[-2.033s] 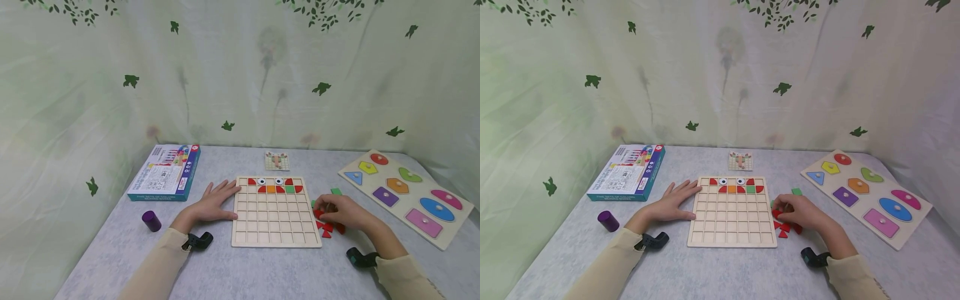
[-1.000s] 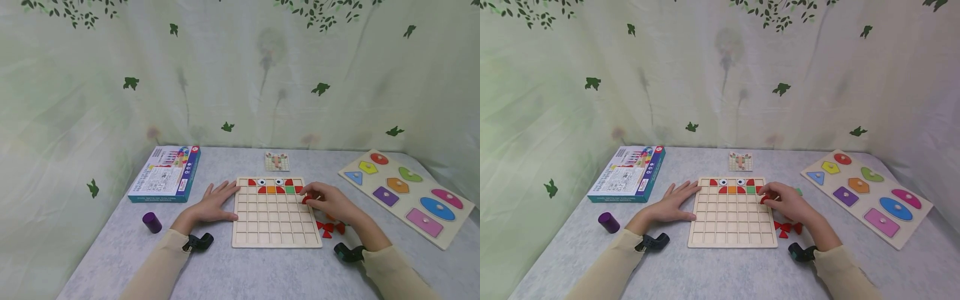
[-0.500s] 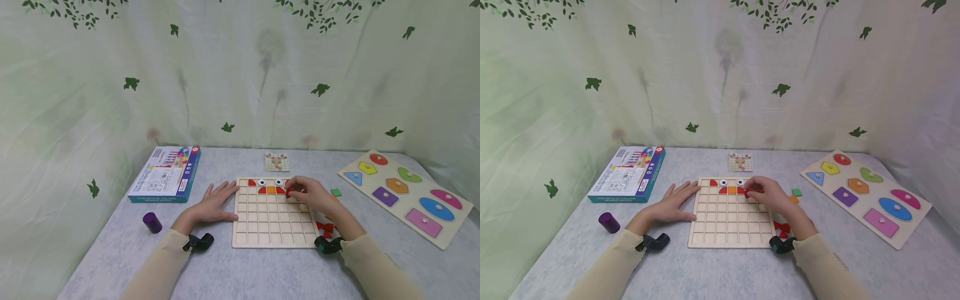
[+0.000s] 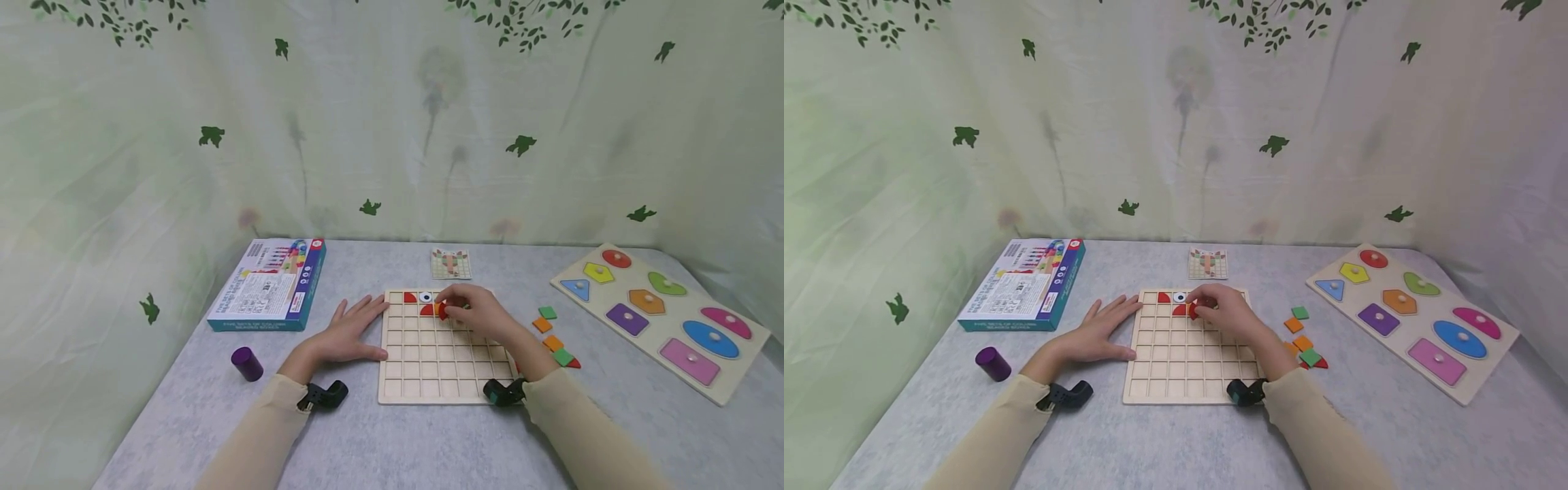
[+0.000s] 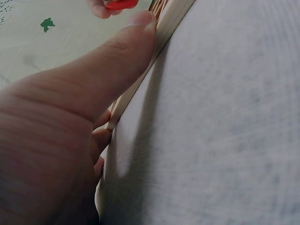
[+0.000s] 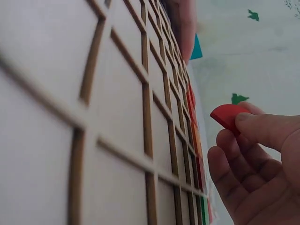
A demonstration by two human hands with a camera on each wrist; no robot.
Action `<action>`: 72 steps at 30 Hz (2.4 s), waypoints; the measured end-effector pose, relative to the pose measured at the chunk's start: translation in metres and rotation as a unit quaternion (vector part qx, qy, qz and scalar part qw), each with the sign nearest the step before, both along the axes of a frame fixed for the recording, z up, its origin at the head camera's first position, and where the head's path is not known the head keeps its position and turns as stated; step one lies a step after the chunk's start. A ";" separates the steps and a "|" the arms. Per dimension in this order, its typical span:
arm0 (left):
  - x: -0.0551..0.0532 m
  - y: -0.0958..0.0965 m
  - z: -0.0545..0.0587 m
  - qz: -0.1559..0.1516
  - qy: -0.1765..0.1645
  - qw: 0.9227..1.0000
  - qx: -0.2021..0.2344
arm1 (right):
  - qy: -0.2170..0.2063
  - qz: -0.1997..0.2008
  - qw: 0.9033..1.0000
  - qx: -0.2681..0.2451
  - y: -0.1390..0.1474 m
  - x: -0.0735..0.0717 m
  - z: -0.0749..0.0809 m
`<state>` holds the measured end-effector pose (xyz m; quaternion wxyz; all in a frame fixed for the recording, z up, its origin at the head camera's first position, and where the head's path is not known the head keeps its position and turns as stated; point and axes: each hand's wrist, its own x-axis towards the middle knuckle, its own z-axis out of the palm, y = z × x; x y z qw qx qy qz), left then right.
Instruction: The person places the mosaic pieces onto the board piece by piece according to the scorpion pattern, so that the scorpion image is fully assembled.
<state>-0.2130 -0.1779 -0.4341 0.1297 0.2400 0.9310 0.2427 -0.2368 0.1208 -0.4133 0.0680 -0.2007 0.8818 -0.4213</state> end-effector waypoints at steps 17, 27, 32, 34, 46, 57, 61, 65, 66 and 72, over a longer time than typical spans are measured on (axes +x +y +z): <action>-0.001 -0.001 0.000 0.000 0.002 1.000 -0.001 | 0.022 -0.002 1.000 0.015 -0.052 -0.015 -0.005; -0.002 -0.002 -0.001 -0.003 0.006 1.000 -0.002 | 0.033 -0.029 0.999 0.023 -0.075 -0.018 -0.006; -0.001 -0.002 0.001 -0.003 0.001 1.000 -0.001 | 0.034 -0.038 0.998 0.023 -0.082 -0.019 -0.009; 0.000 -0.002 0.002 -0.003 -0.001 1.000 -0.002 | 0.039 -0.035 0.998 0.028 -0.085 -0.018 -0.010; 0.000 0.000 0.001 0.002 0.000 1.000 -0.003 | 0.025 -0.048 0.997 0.046 -0.095 -0.017 -0.009; 0.001 -0.002 0.000 0.000 -0.001 1.000 0.012 | 0.035 -0.040 0.995 0.085 -0.098 -0.019 -0.013; 0.001 -0.002 0.000 -0.003 0.003 1.000 0.015 | 0.032 -0.038 0.995 0.091 -0.098 -0.018 -0.013; 0.001 -0.002 0.000 -0.004 0.006 1.000 0.011 | 0.035 -0.039 0.994 0.098 -0.098 -0.018 -0.013; 0.001 -0.002 0.000 -0.003 0.005 1.000 0.009 | 0.038 -0.040 0.994 0.100 -0.098 -0.018 -0.013; 0.001 -0.002 0.000 -0.006 0.004 1.000 0.014 | 0.048 -0.047 0.992 0.106 -0.098 -0.018 -0.013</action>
